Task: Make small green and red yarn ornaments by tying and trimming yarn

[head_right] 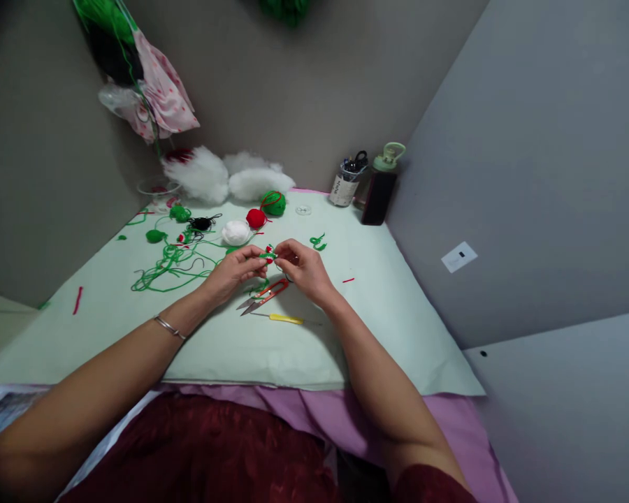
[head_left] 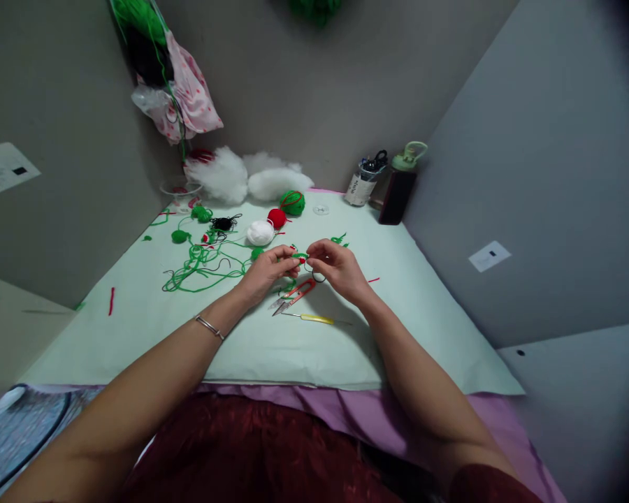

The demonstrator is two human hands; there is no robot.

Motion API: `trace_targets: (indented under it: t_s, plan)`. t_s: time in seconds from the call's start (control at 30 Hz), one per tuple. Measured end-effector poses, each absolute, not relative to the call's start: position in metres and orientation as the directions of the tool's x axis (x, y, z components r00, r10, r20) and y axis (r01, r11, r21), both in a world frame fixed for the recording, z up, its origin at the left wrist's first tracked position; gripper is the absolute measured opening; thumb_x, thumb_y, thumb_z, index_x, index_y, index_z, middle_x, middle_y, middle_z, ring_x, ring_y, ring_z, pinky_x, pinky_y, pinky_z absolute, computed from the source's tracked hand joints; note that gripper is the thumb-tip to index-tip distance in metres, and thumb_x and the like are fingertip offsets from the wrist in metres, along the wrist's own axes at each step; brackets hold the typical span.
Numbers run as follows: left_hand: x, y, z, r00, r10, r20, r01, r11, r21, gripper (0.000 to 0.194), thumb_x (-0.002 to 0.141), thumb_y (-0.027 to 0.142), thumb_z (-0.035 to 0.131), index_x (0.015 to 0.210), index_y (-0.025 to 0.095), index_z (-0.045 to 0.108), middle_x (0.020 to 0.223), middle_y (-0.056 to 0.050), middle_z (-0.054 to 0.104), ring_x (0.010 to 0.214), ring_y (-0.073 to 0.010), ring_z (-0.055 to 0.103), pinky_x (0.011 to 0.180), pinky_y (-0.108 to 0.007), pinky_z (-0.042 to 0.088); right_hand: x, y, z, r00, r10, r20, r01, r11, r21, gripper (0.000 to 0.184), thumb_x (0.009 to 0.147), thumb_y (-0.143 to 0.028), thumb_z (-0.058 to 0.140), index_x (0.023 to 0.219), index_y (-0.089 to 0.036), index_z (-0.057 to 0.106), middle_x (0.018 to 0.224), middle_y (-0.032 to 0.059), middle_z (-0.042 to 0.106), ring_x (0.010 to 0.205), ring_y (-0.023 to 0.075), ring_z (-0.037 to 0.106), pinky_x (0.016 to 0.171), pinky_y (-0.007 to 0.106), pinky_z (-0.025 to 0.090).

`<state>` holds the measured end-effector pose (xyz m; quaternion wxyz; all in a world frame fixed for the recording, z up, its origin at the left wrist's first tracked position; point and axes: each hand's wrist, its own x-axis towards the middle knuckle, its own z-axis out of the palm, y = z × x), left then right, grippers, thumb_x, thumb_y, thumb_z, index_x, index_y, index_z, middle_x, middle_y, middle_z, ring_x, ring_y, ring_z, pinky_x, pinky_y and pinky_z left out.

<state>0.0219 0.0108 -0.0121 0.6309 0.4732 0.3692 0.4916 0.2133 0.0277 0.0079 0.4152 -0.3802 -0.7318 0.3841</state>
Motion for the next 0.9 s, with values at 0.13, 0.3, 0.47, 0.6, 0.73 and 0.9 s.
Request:
trace_targets:
  t_s: [0.13,0.3,0.47,0.6,0.73,0.9]
  plan:
    - [0.022,0.012,-0.014,0.196,0.981,-0.004,-0.244,0.052,0.968,0.031,0.071,0.039,0.080,0.085,0.017,0.063,0.075,0.001,0.062,0.069,-0.0123,0.059,0.077,-0.030,0.049,0.209,0.022,0.009,-0.387,0.822,0.419,0.383,0.556,-0.738,0.006,0.091,-0.025,0.060,0.094,-0.021,0.062,0.091,0.0040,0.066,0.081,0.0160,0.061,0.076,0.030,0.049]
    - [0.023,0.011,-0.015,0.138,0.989,0.061,-0.095,-0.048,0.994,0.027,0.073,0.040,0.077,0.079,0.018,0.062,0.069,0.001,0.062,0.066,-0.0137,0.057,0.069,-0.029,0.046,0.205,0.018,0.009,-0.437,0.716,0.544,0.591,0.685,-0.427,0.010,0.097,-0.028,0.059,0.094,-0.021,0.065,0.093,0.0063,0.066,0.082,0.0168,0.060,0.073,0.029,0.043]
    - [0.026,0.007,-0.015,0.115,0.988,0.106,0.066,-0.114,0.991,0.021,0.074,0.035,0.073,0.076,0.018,0.060,0.062,0.003,0.057,0.060,-0.0132,0.052,0.062,-0.027,0.039,0.203,0.019,0.003,-0.530,0.708,0.466,0.683,0.682,-0.260,0.018,0.100,-0.021,0.049,0.094,-0.021,0.065,0.088,0.0044,0.067,0.078,0.0154,0.058,0.065,0.026,0.037]
    - [0.028,0.008,-0.015,0.112,0.983,0.143,0.132,-0.157,0.979,0.012,0.072,0.026,0.067,0.073,0.018,0.058,0.061,0.005,0.053,0.060,-0.0119,0.046,0.059,-0.025,0.035,0.198,0.013,0.009,-0.555,0.662,0.503,0.682,0.709,-0.181,0.019,0.098,-0.021,0.051,0.088,-0.021,0.066,0.096,0.0076,0.070,0.087,0.0189,0.057,0.076,0.032,0.038]
    - [0.025,0.012,-0.015,0.086,0.980,0.181,0.136,-0.191,0.972,0.012,0.066,0.021,0.067,0.068,0.019,0.055,0.062,0.005,0.052,0.063,-0.0127,0.045,0.060,-0.025,0.034,0.186,-0.005,0.023,-0.505,0.603,0.618,0.552,0.776,-0.306,0.019,0.096,-0.024,0.053,0.082,-0.022,0.065,0.105,0.0100,0.071,0.102,0.0237,0.057,0.093,0.041,0.038]
    - [0.012,0.019,-0.013,-0.036,0.978,0.205,0.181,-0.195,0.964,0.016,0.069,0.028,0.069,0.071,0.019,0.056,0.062,0.004,0.052,0.062,-0.0124,0.045,0.062,-0.026,0.034,0.201,-0.002,0.035,-0.472,0.820,0.323,0.063,0.398,-0.915,0.018,0.095,-0.040,0.055,0.093,-0.022,0.057,0.083,0.0037,0.069,0.061,0.0136,0.061,0.054,0.027,0.045]
